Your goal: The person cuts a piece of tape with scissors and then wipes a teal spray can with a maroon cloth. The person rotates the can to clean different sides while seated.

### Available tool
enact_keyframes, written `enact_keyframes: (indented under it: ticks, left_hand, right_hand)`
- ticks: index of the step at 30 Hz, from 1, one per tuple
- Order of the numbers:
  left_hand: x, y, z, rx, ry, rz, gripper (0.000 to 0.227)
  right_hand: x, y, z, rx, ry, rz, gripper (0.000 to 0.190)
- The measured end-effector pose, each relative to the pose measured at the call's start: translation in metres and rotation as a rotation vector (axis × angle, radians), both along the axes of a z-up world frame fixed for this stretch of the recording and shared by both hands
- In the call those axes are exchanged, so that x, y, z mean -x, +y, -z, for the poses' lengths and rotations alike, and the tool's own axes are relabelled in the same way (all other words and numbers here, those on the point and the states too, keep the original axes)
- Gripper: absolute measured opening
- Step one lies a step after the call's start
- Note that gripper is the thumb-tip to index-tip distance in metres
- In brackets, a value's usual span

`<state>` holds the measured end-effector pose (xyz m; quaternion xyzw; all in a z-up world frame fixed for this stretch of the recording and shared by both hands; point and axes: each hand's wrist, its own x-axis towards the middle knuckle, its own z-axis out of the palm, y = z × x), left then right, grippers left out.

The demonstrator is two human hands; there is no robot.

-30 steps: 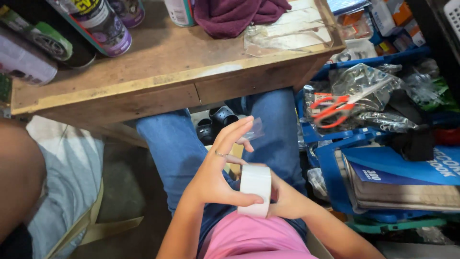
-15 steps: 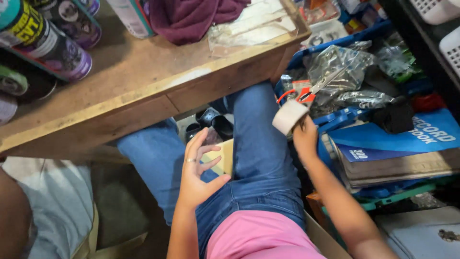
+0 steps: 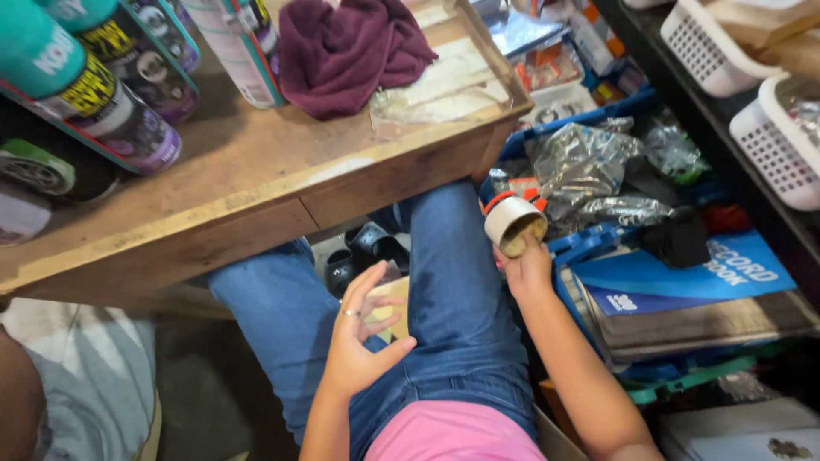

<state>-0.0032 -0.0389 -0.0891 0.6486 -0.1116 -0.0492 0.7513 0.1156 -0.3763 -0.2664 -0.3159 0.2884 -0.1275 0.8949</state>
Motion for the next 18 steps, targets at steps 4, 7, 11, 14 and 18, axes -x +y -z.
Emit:
enact_keyframes:
  ticks: [4,7,11,14,18]
  left_hand:
    - [0.0,0.002,-0.011,0.001,-0.023,-0.001,0.093]
    - [0.003,0.004,-0.02,0.03,0.013,-0.003,0.092]
    - [0.004,0.005,-0.027,-0.032,-0.029,-0.007,0.089]
    - [0.006,0.006,-0.029,-0.041,-0.048,-0.001,0.086]
    - [0.007,0.005,-0.031,-0.025,-0.063,0.005,0.085]
  right_hand:
    - [-0.002,0.003,-0.011,0.176,0.015,0.068,0.03]
    - [-0.004,-0.014,-0.041,0.319,0.018,0.054,0.036]
    - [-0.013,-0.059,-0.114,0.576,-0.02,-0.077,0.038]
    - [-0.027,-0.12,-0.142,0.723,0.042,-0.03,0.039]
    - [-0.044,-0.187,-0.147,0.786,0.263,-0.027,0.034]
